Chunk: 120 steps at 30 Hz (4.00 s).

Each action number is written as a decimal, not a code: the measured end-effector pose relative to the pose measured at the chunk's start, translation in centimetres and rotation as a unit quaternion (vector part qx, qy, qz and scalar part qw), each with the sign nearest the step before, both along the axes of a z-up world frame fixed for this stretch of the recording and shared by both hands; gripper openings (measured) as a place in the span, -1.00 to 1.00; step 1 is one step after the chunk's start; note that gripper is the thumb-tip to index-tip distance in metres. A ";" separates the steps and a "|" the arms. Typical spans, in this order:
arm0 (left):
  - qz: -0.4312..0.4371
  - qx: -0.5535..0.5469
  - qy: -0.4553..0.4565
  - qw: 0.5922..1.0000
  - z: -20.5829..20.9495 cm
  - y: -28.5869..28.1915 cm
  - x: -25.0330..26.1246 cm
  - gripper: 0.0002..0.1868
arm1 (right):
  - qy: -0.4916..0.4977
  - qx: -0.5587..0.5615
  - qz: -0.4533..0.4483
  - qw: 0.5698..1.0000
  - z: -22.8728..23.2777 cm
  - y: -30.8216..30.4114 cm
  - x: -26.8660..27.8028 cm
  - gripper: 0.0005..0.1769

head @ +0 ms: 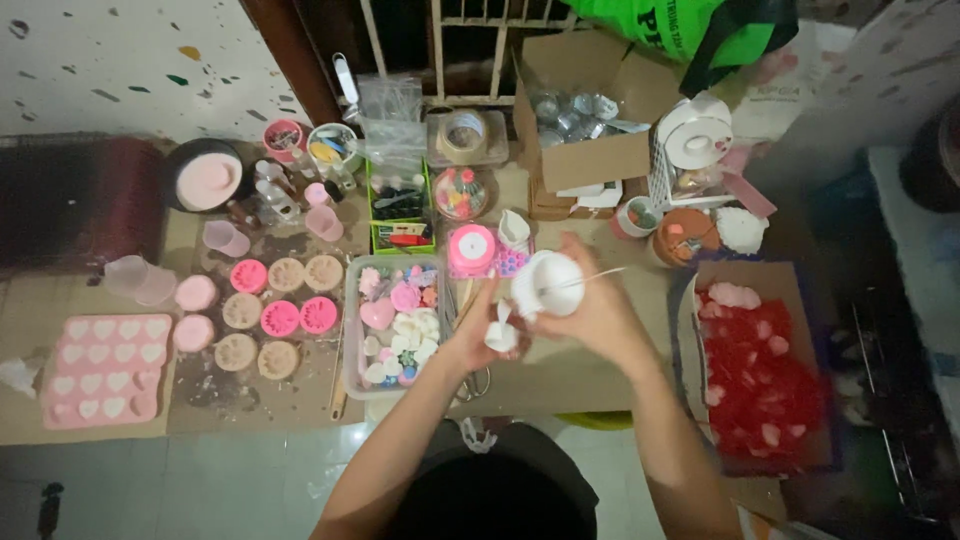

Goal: Prepare wicks, select molds, and assemble candle components for pouring.

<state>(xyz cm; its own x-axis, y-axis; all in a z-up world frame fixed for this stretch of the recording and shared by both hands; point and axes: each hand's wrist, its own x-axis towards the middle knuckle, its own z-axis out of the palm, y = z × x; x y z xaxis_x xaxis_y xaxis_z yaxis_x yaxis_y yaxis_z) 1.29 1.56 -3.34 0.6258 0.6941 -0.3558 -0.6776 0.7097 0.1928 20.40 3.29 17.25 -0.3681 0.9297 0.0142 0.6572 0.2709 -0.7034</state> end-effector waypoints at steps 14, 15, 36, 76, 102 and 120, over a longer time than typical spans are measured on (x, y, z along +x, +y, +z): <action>0.262 -0.117 0.199 0.937 2.9 -7.8 -12.8 -0.37 | -0.130 -0.123 -0.290 0.940 -31.8 -8.4 8.8 0.16; 0.276 -0.094 0.206 0.934 3.6 -8.0 -12.6 -0.39 | -0.117 -0.130 -0.295 0.939 -30.7 -8.4 7.9 0.10; 0.277 -0.083 0.300 0.909 0.8 -8.5 -14.3 -0.65 | 0.011 -0.067 -0.238 0.969 -33.3 -13.0 1.9 -0.62; 0.060 0.169 0.054 0.982 9.5 -5.3 -2.9 -0.52 | 0.614 -0.222 -0.138 0.745 -10.8 -7.1 -4.1 -0.85; 0.140 0.219 0.186 0.947 11.9 -4.9 -1.1 -0.82 | 0.508 -0.354 -0.052 0.783 -6.3 -3.4 -1.6 -0.81; -0.005 0.074 0.271 0.960 15.7 -4.3 -1.5 -0.08 | 0.399 -0.137 0.108 0.900 -4.9 -5.0 -1.3 -0.87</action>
